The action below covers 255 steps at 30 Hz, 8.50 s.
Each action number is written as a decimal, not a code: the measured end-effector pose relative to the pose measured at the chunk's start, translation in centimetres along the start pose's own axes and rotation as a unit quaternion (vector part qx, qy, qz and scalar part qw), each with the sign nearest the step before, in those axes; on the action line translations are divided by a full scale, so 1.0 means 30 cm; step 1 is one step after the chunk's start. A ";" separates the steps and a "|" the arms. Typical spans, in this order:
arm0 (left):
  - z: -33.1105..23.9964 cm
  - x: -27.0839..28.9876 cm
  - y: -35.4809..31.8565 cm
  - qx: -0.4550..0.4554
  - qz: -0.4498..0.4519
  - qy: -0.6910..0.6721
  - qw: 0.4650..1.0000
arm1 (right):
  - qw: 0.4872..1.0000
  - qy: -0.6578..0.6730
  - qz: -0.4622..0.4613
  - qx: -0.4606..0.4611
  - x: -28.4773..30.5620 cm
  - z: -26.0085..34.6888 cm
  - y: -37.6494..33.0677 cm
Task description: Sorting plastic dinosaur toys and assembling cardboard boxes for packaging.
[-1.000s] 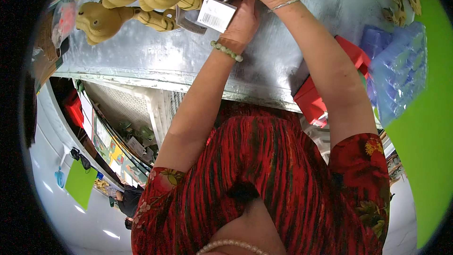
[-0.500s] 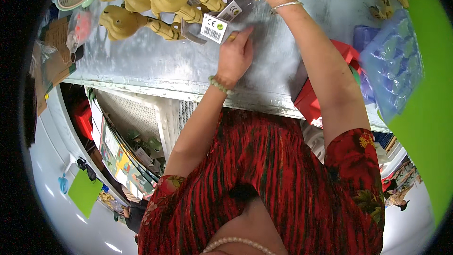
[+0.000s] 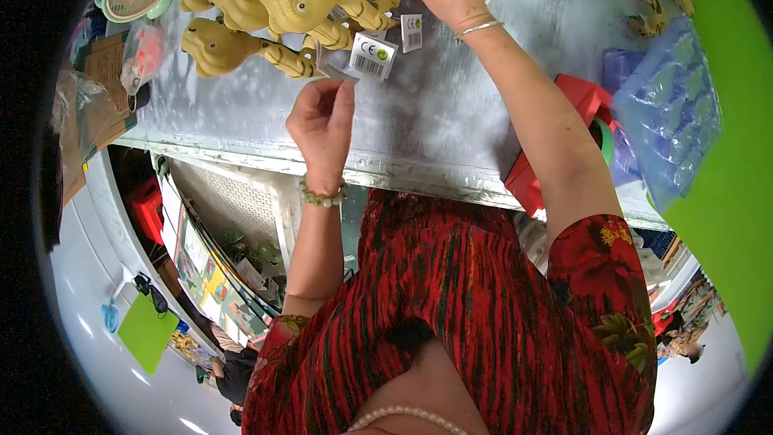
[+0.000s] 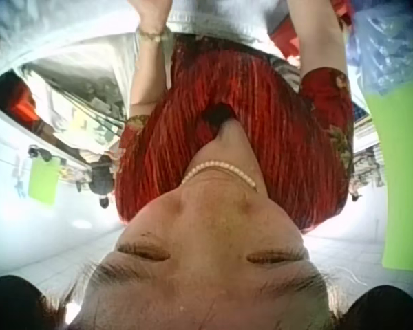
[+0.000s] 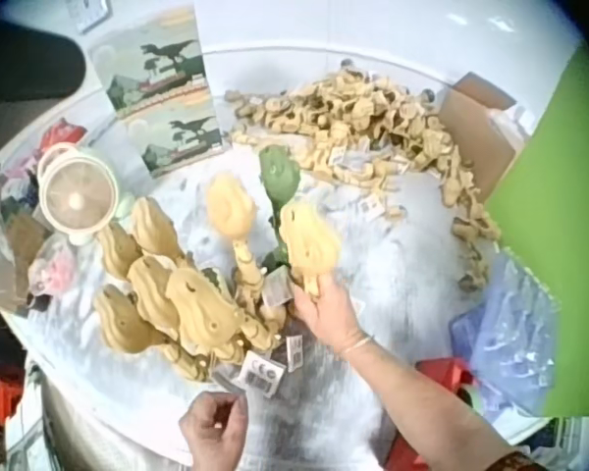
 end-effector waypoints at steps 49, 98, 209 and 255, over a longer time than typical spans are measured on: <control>0.098 -0.225 -0.082 -0.032 0.121 0.054 0.991 | 0.929 0.256 0.131 -0.233 -0.115 -0.134 0.003; 0.271 -0.548 0.045 0.252 -0.212 -0.660 0.675 | 0.906 0.236 0.110 -0.334 -0.140 -0.109 0.053; 0.372 0.123 -0.140 0.355 0.263 -0.136 0.887 | 0.950 0.113 0.205 -0.205 -0.050 -0.074 0.022; 0.248 -0.131 0.795 -0.017 0.523 -0.067 0.849 | 0.930 0.027 0.348 -0.113 -0.110 -0.050 0.235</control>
Point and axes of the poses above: each hand's wrist, its own y-axis towards the middle knuckle, its own x-axis out of the back of the hand, z = x × y, the point moved 9 cm from there along y, towards the middle knuckle, and after that the axes turned 5 degrees about z, right-handed, at the moved point
